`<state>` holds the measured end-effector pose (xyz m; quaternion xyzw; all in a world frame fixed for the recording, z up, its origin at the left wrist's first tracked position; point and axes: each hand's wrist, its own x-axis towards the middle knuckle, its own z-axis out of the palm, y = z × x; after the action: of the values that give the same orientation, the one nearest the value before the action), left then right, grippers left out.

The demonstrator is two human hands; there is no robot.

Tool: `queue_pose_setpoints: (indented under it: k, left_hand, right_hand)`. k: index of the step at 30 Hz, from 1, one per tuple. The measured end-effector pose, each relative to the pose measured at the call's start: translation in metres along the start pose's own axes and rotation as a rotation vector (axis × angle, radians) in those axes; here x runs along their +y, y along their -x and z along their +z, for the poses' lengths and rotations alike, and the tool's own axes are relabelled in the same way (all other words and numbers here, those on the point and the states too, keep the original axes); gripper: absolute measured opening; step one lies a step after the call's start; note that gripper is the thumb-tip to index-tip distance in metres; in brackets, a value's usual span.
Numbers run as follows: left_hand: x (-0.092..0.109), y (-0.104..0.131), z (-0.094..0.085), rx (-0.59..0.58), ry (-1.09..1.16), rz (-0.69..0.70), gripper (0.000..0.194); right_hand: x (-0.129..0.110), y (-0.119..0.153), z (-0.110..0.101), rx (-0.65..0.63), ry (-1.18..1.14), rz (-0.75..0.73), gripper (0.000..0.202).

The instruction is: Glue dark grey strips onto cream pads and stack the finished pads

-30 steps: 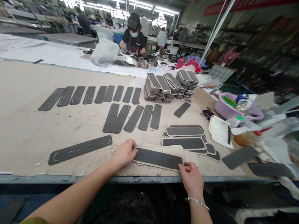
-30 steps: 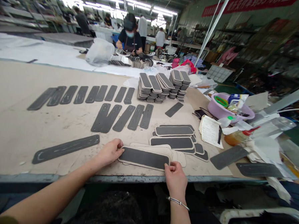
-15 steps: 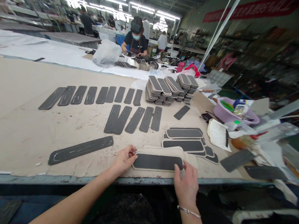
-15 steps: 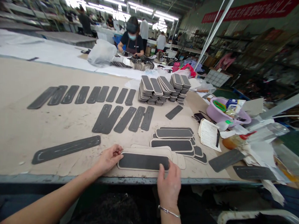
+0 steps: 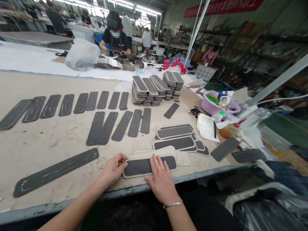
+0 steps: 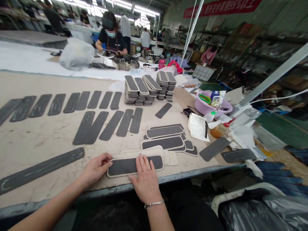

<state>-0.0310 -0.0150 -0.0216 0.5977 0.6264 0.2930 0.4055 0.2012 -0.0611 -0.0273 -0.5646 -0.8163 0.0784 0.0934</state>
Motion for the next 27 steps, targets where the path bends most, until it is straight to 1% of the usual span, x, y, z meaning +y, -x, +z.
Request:
queue_pose_setpoints:
  k: [3,5,9,11,14,16,19,21,23,24,27]
  left_hand:
    - [0.0,-0.001,0.001,0.004,0.025,-0.006,0.009]
    - [-0.002,-0.001,0.002,0.004,0.044,0.002,0.008]
    - [-0.006,0.006,0.003,0.026,0.014,0.017,0.008]
    - [-0.007,0.012,0.002,0.053,-0.006,0.062,0.01]
    - [-0.009,0.021,0.0,0.111,-0.005,0.157,0.013]
    - [-0.011,0.023,-0.001,0.145,0.042,0.193,0.016]
    - [-0.012,0.019,-0.002,0.193,0.14,0.221,0.024]
    - [-0.01,0.018,-0.001,0.236,0.186,0.219,0.032]
    - [-0.006,0.018,0.001,0.276,0.22,0.198,0.039]
    - [-0.005,0.018,0.002,0.283,0.229,0.185,0.041]
    - [-0.008,0.02,0.006,0.244,0.178,0.166,0.041]
  right_hand:
    - [0.036,0.01,0.0,0.026,0.096,0.127,0.067]
    - [0.049,0.014,0.004,0.069,0.132,0.204,0.066]
    - [0.057,0.013,0.016,0.165,0.118,0.274,0.066]
    - [0.058,0.013,0.019,0.217,0.078,0.286,0.067]
    - [0.061,0.018,0.019,0.305,-0.044,0.287,0.067]
    - [0.064,0.021,0.018,0.369,-0.165,0.297,0.066]
    - [0.068,0.023,0.013,0.494,-0.393,0.379,0.067]
    - [0.068,0.024,0.007,0.555,-0.575,0.447,0.061]
    - [0.069,0.026,0.001,0.565,-0.715,0.48,0.049]
    - [0.07,0.026,-0.002,0.564,-0.746,0.486,0.045]
    - [0.075,0.027,-0.002,0.564,-0.692,0.466,0.042]
